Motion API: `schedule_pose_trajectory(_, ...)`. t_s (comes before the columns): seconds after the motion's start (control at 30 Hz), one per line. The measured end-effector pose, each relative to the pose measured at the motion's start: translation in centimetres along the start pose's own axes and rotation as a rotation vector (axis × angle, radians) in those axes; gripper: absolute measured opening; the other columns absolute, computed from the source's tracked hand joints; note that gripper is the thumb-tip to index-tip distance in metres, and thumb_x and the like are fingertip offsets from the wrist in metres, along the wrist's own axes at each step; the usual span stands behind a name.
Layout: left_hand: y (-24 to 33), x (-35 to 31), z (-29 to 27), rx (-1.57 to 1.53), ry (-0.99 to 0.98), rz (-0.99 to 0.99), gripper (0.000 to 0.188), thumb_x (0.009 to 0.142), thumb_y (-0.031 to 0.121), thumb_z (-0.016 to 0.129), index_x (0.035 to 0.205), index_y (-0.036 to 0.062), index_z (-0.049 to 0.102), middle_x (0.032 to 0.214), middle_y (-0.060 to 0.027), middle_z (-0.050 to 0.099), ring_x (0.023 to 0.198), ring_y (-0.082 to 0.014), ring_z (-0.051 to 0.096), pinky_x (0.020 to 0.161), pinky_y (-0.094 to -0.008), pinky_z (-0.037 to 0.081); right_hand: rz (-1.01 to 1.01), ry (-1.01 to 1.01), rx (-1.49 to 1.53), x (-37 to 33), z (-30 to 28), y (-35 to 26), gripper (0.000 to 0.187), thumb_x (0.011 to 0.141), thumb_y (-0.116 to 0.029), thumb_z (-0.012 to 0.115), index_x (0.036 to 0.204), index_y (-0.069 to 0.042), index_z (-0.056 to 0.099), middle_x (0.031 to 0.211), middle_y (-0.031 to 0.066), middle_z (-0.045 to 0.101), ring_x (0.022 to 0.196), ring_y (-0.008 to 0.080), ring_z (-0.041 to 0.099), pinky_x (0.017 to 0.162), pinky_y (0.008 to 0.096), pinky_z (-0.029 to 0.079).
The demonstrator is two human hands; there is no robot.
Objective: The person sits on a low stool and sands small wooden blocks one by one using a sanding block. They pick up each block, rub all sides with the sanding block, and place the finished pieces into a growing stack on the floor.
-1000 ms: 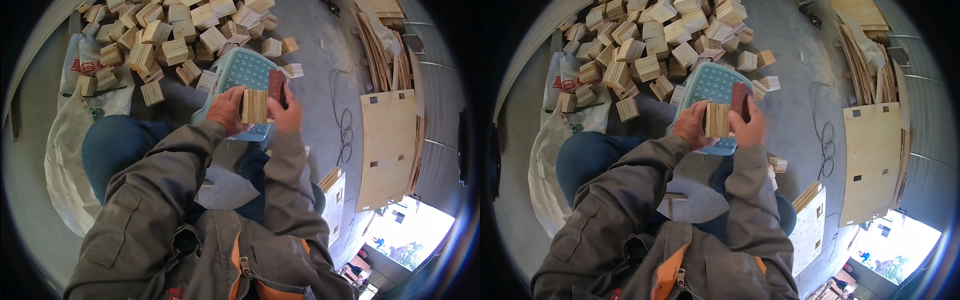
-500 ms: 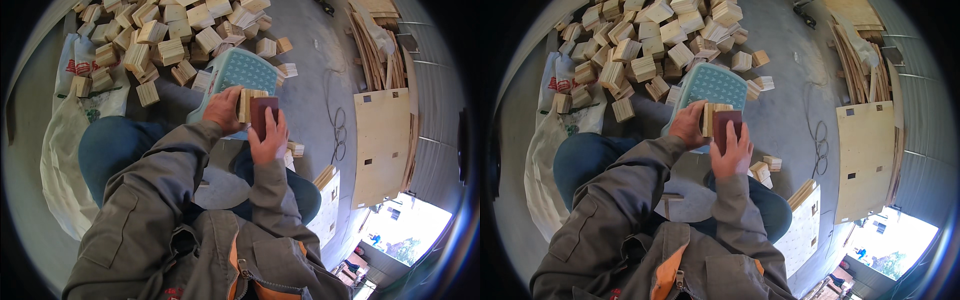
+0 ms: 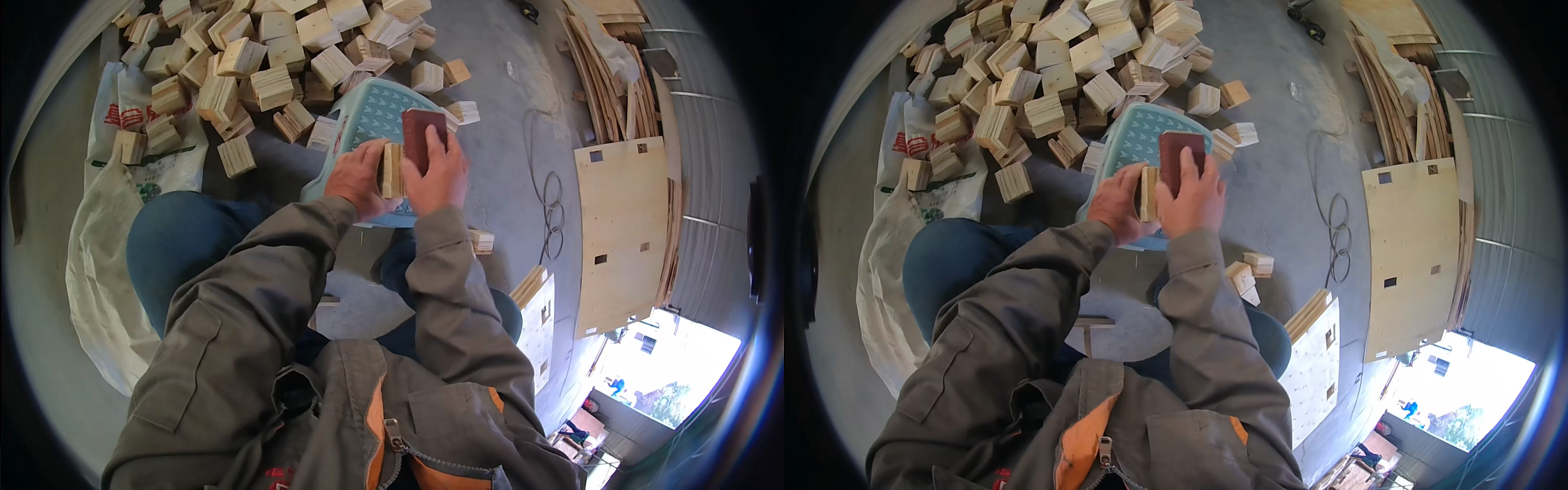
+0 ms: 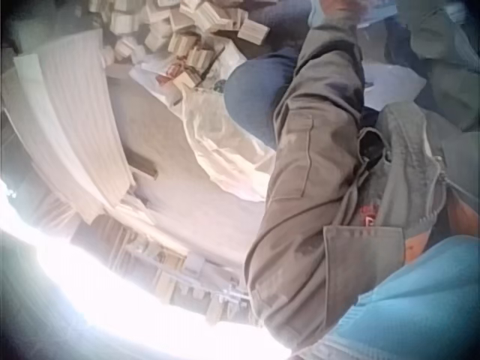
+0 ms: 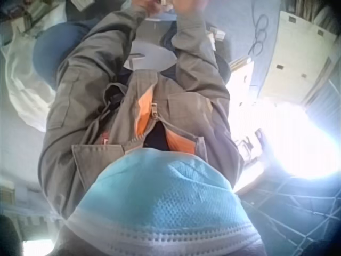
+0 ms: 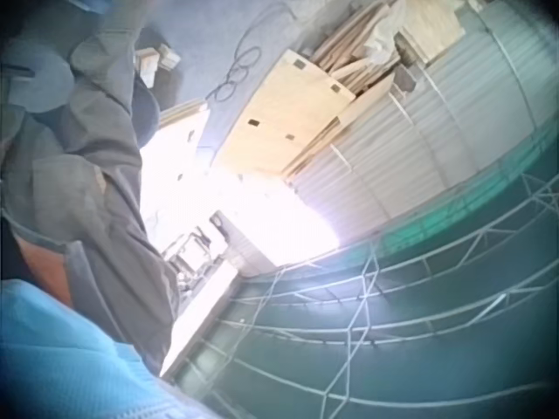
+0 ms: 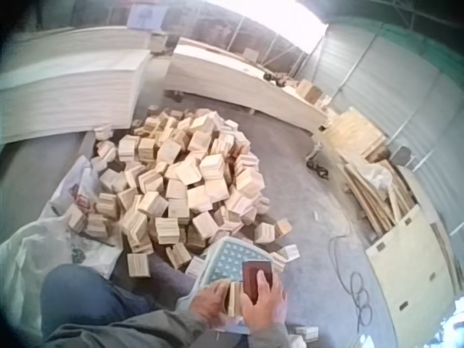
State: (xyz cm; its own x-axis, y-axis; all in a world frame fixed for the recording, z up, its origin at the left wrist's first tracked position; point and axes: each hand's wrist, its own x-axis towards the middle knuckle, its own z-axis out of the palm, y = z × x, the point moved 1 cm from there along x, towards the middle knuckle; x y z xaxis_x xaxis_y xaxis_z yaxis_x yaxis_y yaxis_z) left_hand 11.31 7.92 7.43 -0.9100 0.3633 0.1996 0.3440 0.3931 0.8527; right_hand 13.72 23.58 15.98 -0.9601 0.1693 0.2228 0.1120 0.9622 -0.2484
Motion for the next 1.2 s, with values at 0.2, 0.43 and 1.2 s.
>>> schedule_pose_trajectory(0.2, -0.5, 0.2, 0.4, 0.015, 0.013, -0.002, 0.093, 0.076, 0.031, 0.091, 0.154, 0.0104, 0.044, 0.147, -0.0175, 0.058, 0.130, -0.0406, 0.060, 0.110, -0.0493, 0.047, -0.074, -0.014, 0.075, -8.9, -2.1, -2.9, 0.080, 0.084, -0.026, 0.084, 0.157, -0.013, 0.055, 0.161, 0.0290, 0.041, 0.136, 0.0495, 0.051, 0.113, 0.0567, 0.045)
schedule_pose_trajectory(0.43, -0.6, 0.1, 0.3, -0.039, 0.044, 0.073, 0.082, 0.081, 0.023, 0.085, 0.152, 0.0100, 0.046, 0.145, -0.0188, 0.059, 0.129, -0.0414, 0.060, 0.109, -0.0491, 0.047, -0.097, 0.015, 0.081, -10.8, -2.3, -3.4, 0.081, 0.082, -0.023, 0.085, 0.156, -0.013, 0.056, 0.160, 0.0289, 0.043, 0.131, 0.0491, 0.054, 0.110, 0.0569, 0.046)
schedule_pose_trajectory(1.2, -0.7, 0.2, 0.4, 0.011, 0.001, 0.019, 0.085, 0.081, 0.031, 0.085, 0.153, 0.0098, 0.044, 0.147, -0.0175, 0.058, 0.136, -0.0373, 0.057, 0.111, -0.0483, 0.044, -0.058, -0.021, 0.063, -9.0, -2.2, -3.8, 0.079, 0.083, -0.023, 0.085, 0.156, -0.013, 0.056, 0.159, 0.0288, 0.043, 0.133, 0.0479, 0.055, 0.111, 0.0553, 0.047)
